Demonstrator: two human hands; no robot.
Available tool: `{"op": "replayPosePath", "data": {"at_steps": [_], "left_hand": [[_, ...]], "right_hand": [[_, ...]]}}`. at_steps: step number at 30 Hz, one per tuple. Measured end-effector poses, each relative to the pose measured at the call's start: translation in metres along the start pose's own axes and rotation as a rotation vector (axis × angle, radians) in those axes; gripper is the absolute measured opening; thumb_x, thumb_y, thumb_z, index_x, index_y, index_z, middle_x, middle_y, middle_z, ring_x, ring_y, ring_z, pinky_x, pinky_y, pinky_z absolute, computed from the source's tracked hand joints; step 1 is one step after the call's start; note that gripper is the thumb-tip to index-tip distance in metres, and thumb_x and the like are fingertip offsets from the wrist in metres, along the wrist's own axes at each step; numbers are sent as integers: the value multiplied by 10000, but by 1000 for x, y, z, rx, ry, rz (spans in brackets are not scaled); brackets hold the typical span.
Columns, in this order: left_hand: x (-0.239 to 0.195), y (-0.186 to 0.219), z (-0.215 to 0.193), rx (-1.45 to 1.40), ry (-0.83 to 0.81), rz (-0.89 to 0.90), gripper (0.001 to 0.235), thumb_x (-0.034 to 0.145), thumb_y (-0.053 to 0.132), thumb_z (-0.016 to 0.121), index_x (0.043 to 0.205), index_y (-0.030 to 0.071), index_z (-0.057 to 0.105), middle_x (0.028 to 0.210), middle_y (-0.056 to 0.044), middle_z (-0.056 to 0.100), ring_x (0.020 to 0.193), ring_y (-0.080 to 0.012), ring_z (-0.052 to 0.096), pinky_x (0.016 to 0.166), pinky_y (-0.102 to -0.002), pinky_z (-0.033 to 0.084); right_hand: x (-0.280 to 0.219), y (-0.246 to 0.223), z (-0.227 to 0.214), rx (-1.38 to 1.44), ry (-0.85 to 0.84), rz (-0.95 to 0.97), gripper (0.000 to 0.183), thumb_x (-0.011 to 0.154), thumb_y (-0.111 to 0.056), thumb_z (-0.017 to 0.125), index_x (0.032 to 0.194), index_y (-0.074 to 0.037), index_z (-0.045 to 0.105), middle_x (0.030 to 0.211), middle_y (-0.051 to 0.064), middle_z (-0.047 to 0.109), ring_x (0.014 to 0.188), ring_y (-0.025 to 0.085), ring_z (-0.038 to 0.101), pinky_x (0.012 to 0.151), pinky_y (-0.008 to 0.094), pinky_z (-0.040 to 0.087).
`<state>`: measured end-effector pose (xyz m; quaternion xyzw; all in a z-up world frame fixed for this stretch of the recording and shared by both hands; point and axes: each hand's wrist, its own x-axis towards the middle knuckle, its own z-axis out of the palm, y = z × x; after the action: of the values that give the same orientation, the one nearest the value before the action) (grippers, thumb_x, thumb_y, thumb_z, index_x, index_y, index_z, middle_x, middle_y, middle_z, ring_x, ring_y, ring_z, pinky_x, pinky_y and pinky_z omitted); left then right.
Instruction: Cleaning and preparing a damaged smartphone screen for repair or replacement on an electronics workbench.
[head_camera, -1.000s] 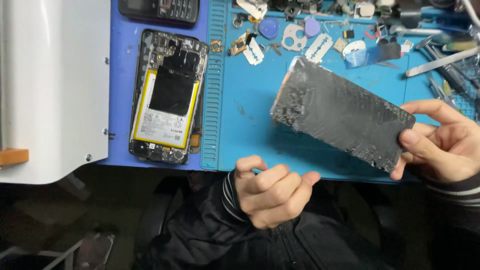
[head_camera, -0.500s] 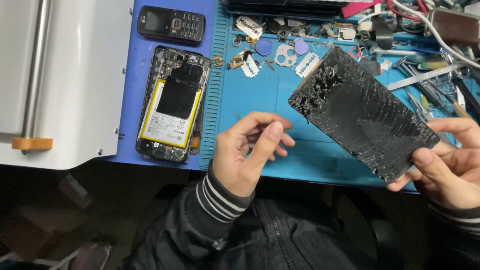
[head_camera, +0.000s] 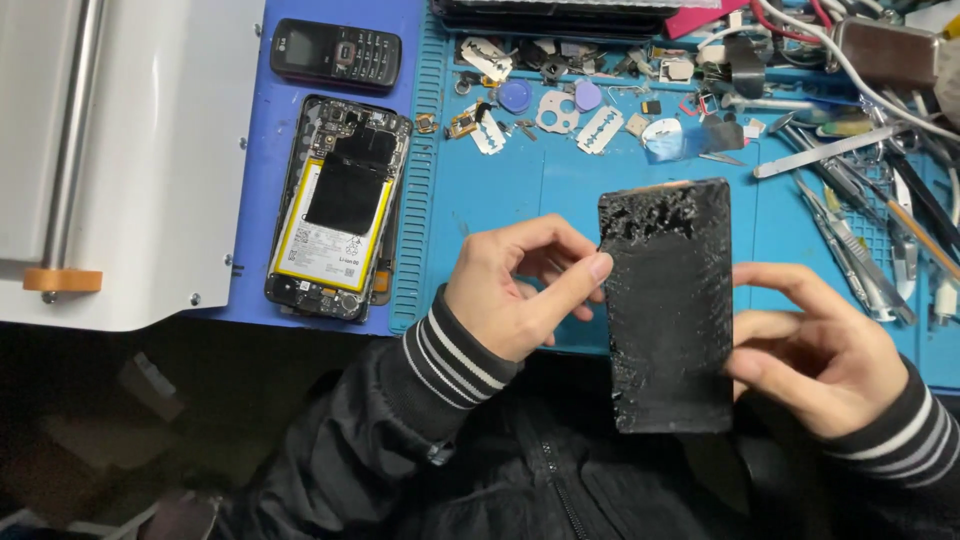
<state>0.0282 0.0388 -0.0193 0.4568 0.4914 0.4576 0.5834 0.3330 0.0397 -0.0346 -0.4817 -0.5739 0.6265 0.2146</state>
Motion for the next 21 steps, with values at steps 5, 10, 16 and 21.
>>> {"op": "replayPosePath", "data": {"at_steps": [5,10,16,21], "left_hand": [[1,-4,4,52,-24,45,139,824,103,762,916,35,684,743,-48,710,560,-111,671,494,-184,540],[9,-1,3,34,-84,-49,162,846,177,719,862,18,696,684,-89,730,549,-123,710,326,-179,464],[23,-12,6,133,-97,30,178,850,136,727,738,23,648,584,-19,614,365,-89,559,323,-169,439],[28,-19,8,304,-61,180,169,844,120,716,713,70,623,558,57,523,405,-30,357,358,-177,286]], "right_hand": [[7,-10,6,36,9,-4,603,836,39,654,1415,1,491,685,133,782,497,167,723,445,240,614],[11,-8,4,9,68,61,618,819,86,661,1418,26,520,698,161,772,539,173,681,474,221,535],[16,-12,7,-56,93,77,619,811,73,679,1411,36,535,582,102,683,455,131,588,409,187,459],[19,-11,6,-141,115,97,625,797,81,692,1400,36,538,526,109,646,411,169,594,388,218,470]]}}
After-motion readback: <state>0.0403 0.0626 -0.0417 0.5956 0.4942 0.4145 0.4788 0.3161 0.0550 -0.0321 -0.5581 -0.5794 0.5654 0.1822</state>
